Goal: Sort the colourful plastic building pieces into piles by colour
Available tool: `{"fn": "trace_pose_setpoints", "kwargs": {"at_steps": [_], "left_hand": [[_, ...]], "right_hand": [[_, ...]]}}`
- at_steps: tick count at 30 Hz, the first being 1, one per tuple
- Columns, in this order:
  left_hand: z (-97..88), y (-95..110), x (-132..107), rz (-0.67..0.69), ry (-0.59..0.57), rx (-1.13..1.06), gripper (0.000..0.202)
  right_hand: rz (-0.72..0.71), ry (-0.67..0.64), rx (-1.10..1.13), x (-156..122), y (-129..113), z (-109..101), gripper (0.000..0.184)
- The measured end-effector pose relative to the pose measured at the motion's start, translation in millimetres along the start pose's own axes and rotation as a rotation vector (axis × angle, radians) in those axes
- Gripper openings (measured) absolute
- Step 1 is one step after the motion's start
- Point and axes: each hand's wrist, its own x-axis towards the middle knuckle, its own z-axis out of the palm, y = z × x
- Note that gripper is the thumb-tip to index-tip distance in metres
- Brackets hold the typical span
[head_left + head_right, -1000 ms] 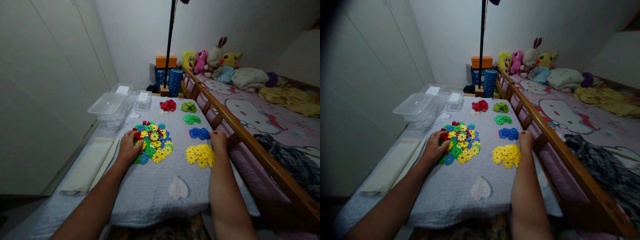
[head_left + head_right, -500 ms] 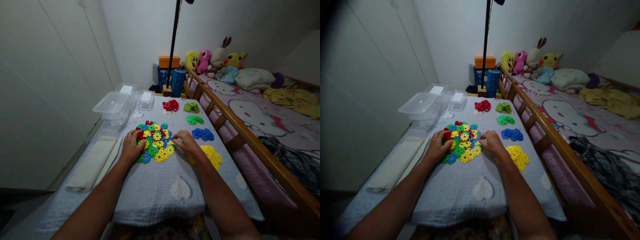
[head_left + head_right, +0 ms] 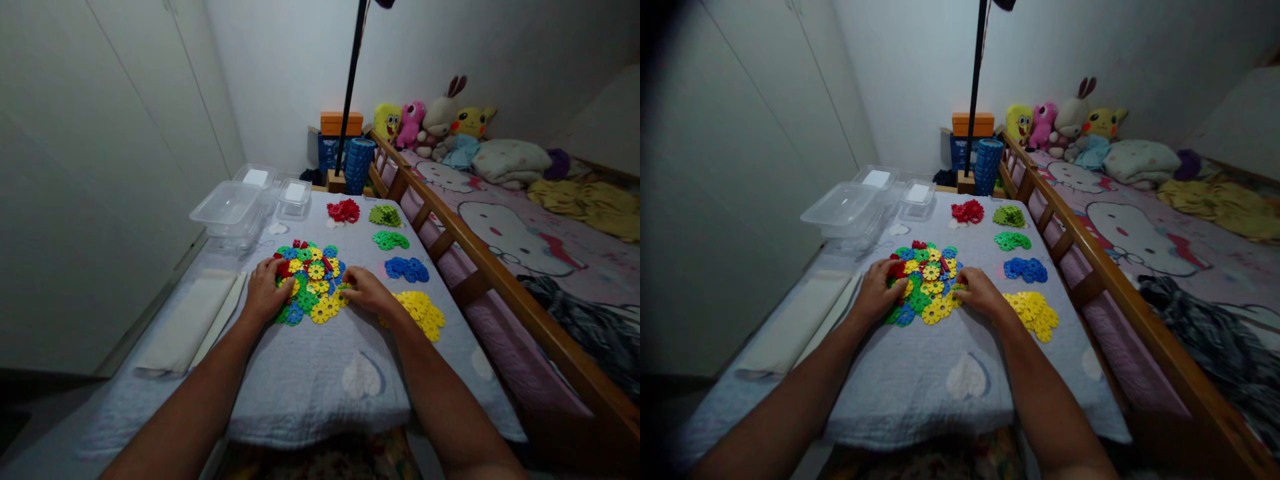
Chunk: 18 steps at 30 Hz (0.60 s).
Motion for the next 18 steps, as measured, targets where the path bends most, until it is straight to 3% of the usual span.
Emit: {"fn": "trace_pose_setpoints", "kwargs": {"at_steps": [7,12,18], "left_hand": [[0.1,-1,0,0.005,0.008,-0.013,0.045],[-0.7,-1,0,0.007,-0.006,-0.003,0.045],[0.4,-1,0,0.006,0.008,-0.007,0.045]], "right_hand": [[0.055,0.051,0.209,1,-1,8,0.014],[0.029,0.119,0.214,4,-1,10,0.009],[-0.017,0.163,0.14,7,2,11,0.018]]}}
